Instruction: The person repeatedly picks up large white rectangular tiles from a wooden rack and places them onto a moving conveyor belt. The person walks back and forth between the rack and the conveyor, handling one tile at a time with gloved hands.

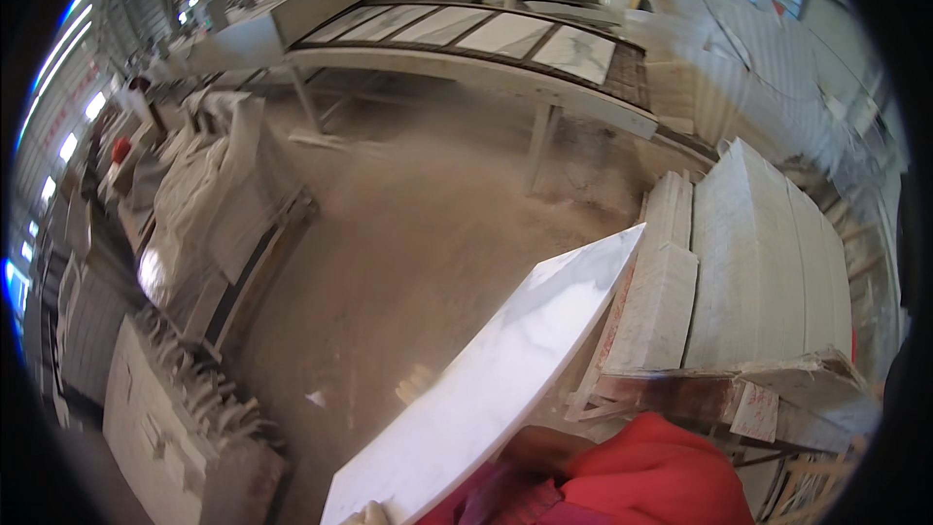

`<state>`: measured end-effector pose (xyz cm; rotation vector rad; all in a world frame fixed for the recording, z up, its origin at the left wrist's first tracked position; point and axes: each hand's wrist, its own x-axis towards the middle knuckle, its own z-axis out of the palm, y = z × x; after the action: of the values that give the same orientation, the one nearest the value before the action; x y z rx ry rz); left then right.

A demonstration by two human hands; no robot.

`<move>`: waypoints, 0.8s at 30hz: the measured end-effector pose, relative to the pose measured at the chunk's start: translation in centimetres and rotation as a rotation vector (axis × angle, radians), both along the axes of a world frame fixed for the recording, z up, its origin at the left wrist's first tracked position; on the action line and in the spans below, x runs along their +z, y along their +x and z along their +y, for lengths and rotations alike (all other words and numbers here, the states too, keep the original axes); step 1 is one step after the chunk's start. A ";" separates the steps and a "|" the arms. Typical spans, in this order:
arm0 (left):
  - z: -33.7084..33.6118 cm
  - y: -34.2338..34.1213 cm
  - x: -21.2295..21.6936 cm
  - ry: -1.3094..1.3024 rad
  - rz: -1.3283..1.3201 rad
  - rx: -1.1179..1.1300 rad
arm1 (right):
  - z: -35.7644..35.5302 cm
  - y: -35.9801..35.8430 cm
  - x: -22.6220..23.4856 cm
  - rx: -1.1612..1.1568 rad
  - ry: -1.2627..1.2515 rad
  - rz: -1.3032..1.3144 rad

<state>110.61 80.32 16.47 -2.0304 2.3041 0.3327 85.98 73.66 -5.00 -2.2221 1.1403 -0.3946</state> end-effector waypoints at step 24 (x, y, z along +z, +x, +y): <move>-32.6 -4.4 -8.0 -0.039 0.243 -0.417 | -22.2 -8.7 3.4 -0.447 -0.149 0.270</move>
<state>106.19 47.68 8.46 -1.5344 2.8159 0.5342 77.27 51.44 -1.57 -2.1803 1.8170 -0.3754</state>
